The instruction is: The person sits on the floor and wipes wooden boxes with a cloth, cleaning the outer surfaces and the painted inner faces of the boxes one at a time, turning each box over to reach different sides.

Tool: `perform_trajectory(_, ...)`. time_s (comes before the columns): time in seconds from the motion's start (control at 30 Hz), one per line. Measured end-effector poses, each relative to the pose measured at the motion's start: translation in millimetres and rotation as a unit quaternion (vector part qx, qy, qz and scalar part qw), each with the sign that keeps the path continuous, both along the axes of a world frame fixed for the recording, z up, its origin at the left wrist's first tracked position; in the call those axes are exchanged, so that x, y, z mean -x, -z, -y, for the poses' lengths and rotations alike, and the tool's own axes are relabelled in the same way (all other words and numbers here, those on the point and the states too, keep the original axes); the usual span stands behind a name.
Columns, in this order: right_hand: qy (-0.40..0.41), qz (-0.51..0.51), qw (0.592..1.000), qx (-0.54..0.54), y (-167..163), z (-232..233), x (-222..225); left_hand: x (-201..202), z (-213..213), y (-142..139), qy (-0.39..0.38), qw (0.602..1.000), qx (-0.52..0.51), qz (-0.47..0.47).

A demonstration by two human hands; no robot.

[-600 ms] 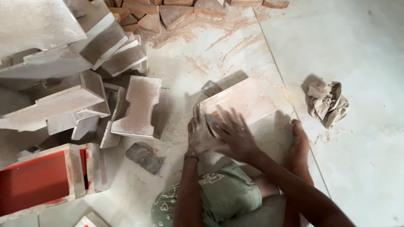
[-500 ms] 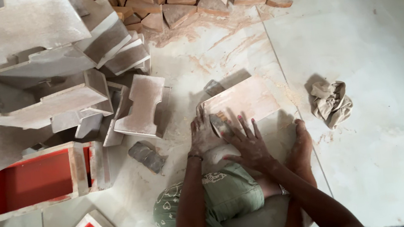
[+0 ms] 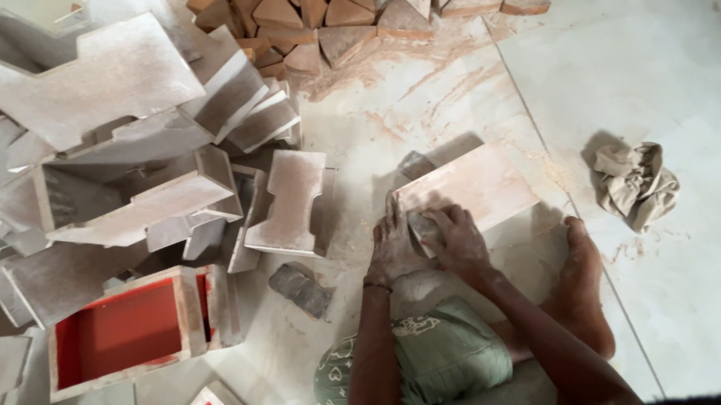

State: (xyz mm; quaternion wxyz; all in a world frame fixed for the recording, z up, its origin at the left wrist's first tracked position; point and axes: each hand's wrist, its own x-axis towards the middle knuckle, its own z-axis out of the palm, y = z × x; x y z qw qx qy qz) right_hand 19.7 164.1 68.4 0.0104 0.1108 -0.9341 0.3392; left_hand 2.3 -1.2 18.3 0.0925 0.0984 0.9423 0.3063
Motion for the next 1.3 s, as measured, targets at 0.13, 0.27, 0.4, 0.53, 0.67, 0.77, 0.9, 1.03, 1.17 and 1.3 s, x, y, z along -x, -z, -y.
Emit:
perform_trajectory(0.13,0.015,-0.017,1.000,-0.005,-2,6,11,2,3,-3,0.012,1.000,0.023,-0.014)
perform_trajectory(0.27,-0.011,-0.085,0.994,-0.069,4,5,-3,2,-1,13,-0.017,0.993,0.026,-0.111)
perform_trajectory(0.4,-0.050,-0.148,0.986,-0.060,14,-5,-45,1,-4,21,-0.035,0.995,-0.001,-0.093)
perform_trajectory(0.53,-0.031,-0.184,0.976,-0.114,28,8,-29,2,-6,20,-0.042,0.995,0.031,-0.082)
perform_trajectory(0.67,-0.030,-0.204,0.947,-0.246,34,22,3,3,-6,17,-0.014,0.994,0.076,-0.078)
perform_trajectory(0.77,-0.020,-0.224,0.950,-0.216,24,13,-13,2,-6,11,-0.013,0.993,0.083,-0.078)
perform_trajectory(0.9,-0.044,-0.214,0.951,-0.221,2,-8,-59,0,-8,5,-0.039,0.998,0.015,-0.039)
perform_trajectory(1.03,-0.065,-0.248,0.948,-0.187,1,-7,-58,0,-10,11,-0.038,0.998,0.025,-0.035)
perform_trajectory(1.17,-0.063,-0.247,0.934,-0.250,25,9,-5,3,-7,16,-0.005,0.992,0.098,-0.074)
perform_trajectory(1.3,-0.008,-0.298,0.897,-0.327,33,-24,55,5,-5,10,-0.021,0.994,0.075,-0.076)
